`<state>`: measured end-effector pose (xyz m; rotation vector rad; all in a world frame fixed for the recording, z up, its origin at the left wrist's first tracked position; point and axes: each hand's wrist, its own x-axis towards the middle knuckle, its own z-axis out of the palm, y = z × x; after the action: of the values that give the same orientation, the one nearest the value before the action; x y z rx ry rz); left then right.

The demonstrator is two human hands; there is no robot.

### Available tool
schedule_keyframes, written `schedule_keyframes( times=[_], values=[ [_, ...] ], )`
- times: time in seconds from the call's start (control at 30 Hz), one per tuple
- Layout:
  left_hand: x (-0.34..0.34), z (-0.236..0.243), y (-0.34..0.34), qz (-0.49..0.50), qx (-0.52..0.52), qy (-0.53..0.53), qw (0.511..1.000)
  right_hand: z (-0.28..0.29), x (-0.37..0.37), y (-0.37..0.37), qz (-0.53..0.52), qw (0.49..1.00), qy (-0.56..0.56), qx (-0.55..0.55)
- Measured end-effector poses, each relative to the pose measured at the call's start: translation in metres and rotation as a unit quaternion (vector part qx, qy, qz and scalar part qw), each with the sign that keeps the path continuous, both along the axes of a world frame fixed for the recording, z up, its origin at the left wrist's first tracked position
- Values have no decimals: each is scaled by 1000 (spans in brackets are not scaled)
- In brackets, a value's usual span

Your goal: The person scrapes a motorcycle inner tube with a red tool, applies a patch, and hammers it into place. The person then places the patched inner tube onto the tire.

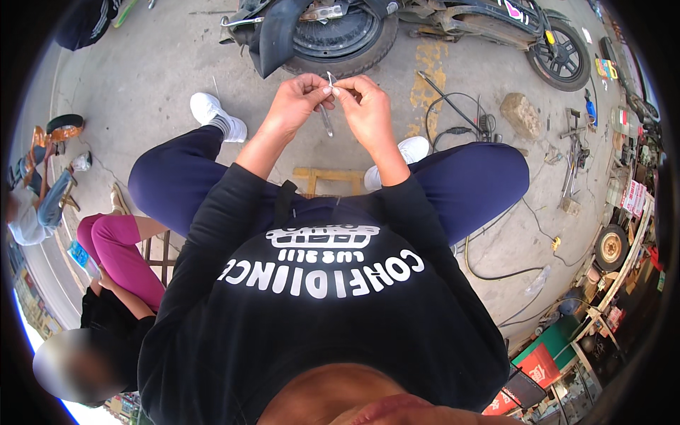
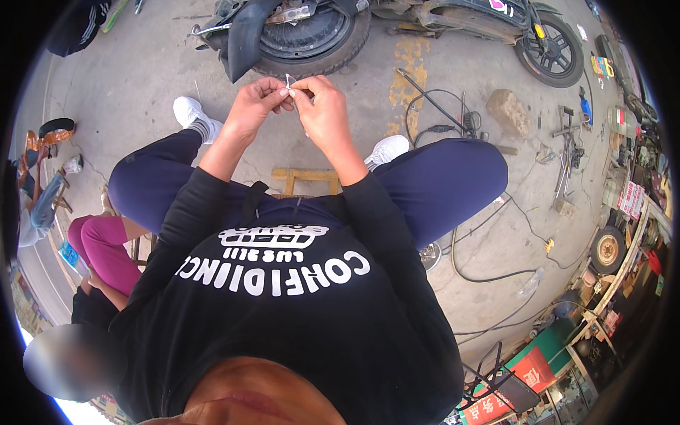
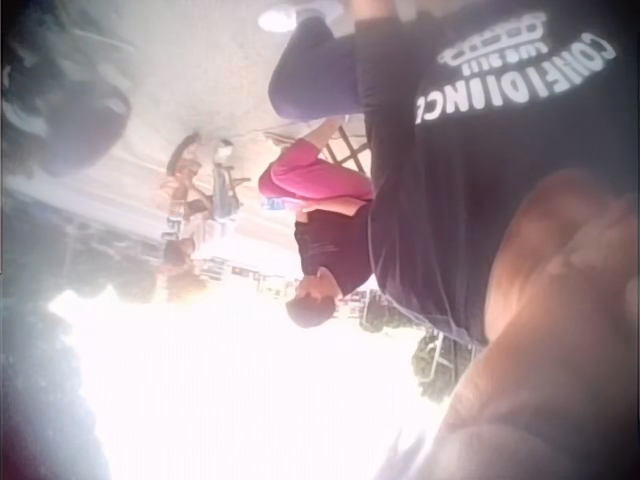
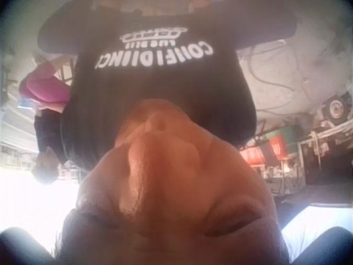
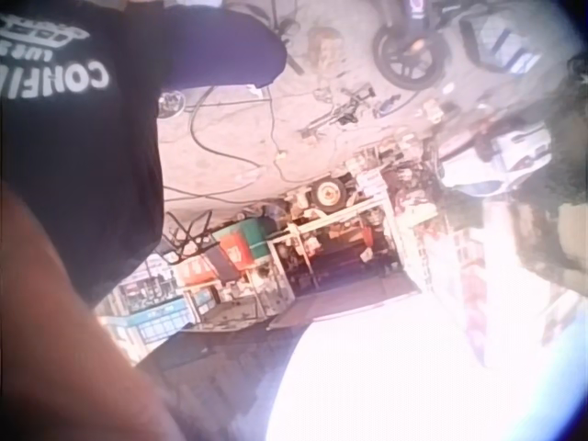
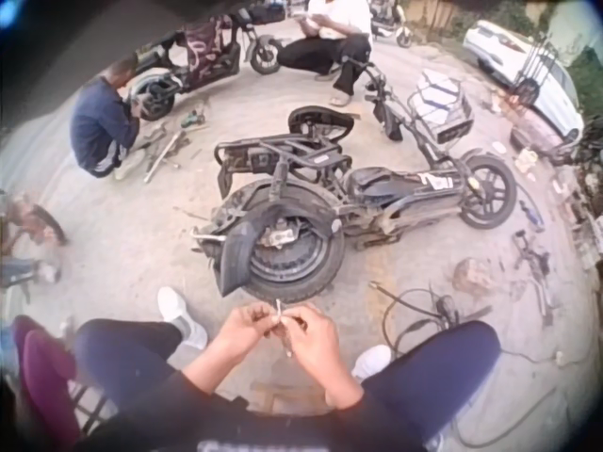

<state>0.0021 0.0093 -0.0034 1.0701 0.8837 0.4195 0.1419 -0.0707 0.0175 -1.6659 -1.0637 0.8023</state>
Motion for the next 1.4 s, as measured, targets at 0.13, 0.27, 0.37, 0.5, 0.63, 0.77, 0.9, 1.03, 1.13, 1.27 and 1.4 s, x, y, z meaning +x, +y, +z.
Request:
schedule_keyframes(
  times=[0.13, 0.27, 0.37, 0.5, 0.63, 0.77, 0.9, 1.03, 1.13, 1.27, 1.4],
  values=[
    [3, 3, -2, -7, 31, 30, 999, 7, -1, 1, -21, 994, 79, -76],
    [4, 1, -3, -21, 36, -9, 999, -13, 4, 0, -25, 962, 269, -50],
    [2, -3, -3, -20, 14, -49, 999, -7, 10, -1, -7, 926, 369, -76],
    [1, -5, -2, -19, -25, -86, 996, -26, 15, 0, 8, 866, 493, -78],
    [-3, -12, 1, -21, -93, -143, 985, -18, 15, 1, 10, 800, 593, -92],
    [0, 0, -1, -3, -129, -118, 985, -22, 14, -1, 6, 857, 510, -76],
    [-1, 0, -1, -10, -109, -96, 989, -18, 15, -1, 19, 892, 444, -75],
    [1, -2, 0, 10, -86, -76, 993, -9, 10, 0, -9, 931, 359, -60],
    [2, 0, 0, 26, -78, -67, 994, -5, 5, 0, -14, 972, 232, -37],
    [4, 4, -1, 35, -44, -57, 997, 4, -1, 0, -12, 978, 210, -2],
    [5, 4, 0, 43, -31, -47, 997, 7, -6, 0, -17, 980, 196, -2]
  ],
)
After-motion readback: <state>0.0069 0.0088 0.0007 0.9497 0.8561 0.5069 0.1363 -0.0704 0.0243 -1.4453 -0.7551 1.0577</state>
